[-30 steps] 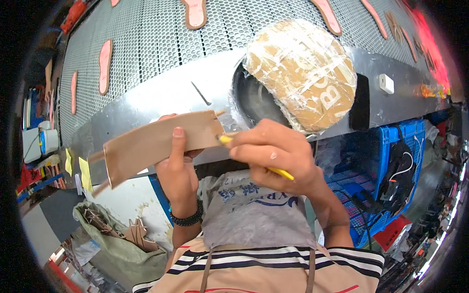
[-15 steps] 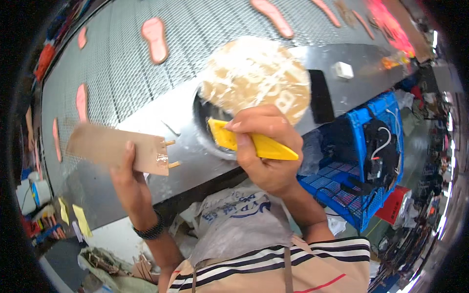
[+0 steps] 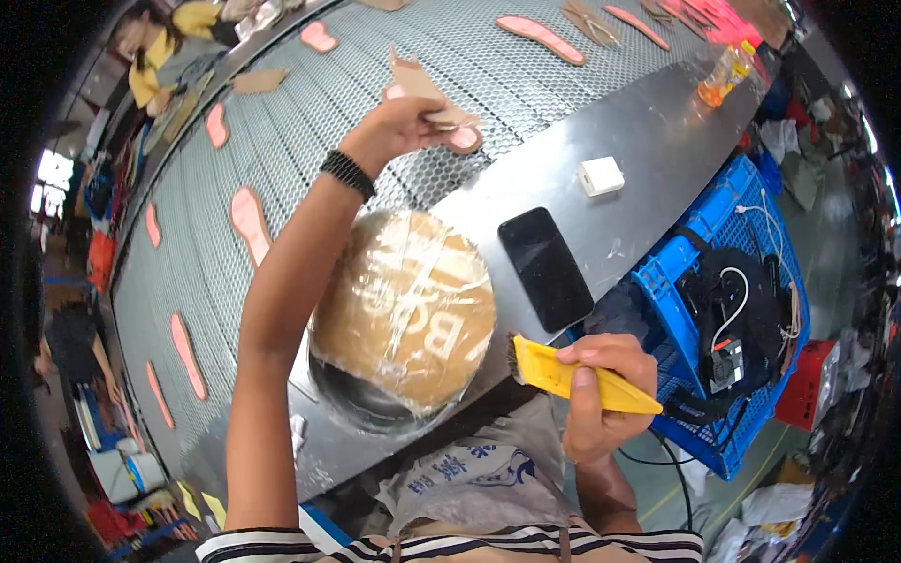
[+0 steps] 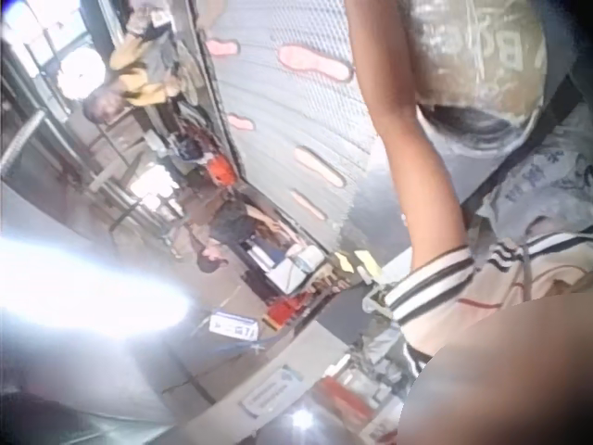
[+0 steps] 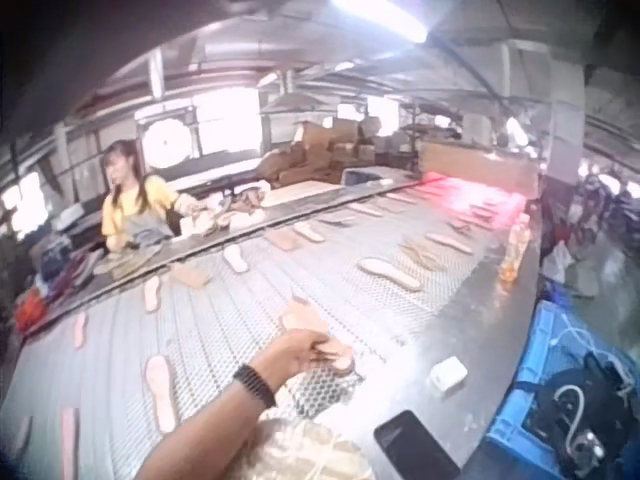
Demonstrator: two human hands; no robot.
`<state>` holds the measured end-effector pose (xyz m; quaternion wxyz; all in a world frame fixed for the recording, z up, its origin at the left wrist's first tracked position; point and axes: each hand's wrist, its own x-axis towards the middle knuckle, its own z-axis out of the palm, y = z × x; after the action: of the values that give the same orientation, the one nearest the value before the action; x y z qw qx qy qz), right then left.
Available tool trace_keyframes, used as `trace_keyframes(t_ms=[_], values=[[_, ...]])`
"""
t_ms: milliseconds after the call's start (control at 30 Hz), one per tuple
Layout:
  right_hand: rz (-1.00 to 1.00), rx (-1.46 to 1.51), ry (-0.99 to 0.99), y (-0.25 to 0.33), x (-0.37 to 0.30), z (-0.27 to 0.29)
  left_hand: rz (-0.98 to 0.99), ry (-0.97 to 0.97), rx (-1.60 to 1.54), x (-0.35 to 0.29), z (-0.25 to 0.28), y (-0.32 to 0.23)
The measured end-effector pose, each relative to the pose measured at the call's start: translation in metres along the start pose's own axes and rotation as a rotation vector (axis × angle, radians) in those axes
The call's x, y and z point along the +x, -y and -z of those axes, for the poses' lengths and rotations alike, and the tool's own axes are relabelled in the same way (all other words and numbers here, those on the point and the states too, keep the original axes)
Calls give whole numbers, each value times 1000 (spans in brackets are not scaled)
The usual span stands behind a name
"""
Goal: Applying glue to the edges of leather shoe components using a yellow scraper tool.
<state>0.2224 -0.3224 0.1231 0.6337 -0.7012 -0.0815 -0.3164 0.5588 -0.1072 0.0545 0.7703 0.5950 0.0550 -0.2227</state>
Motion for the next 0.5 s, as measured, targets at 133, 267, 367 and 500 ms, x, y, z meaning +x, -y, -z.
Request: trace_keyframes(t_ms=[133,267,367,500], values=[[-75,19,40,-11,10,-4,-53,-231,-291,17,23,-19],[-88,131,109,-6,-3,-19,-417,-222,20,-112,76,-17],[-89,221,197,-17,-14,-21,-596,-482,276,-264,102,-5],[198,221,471,-32,-9,-11,-531,-1187,365,-502,152,66]])
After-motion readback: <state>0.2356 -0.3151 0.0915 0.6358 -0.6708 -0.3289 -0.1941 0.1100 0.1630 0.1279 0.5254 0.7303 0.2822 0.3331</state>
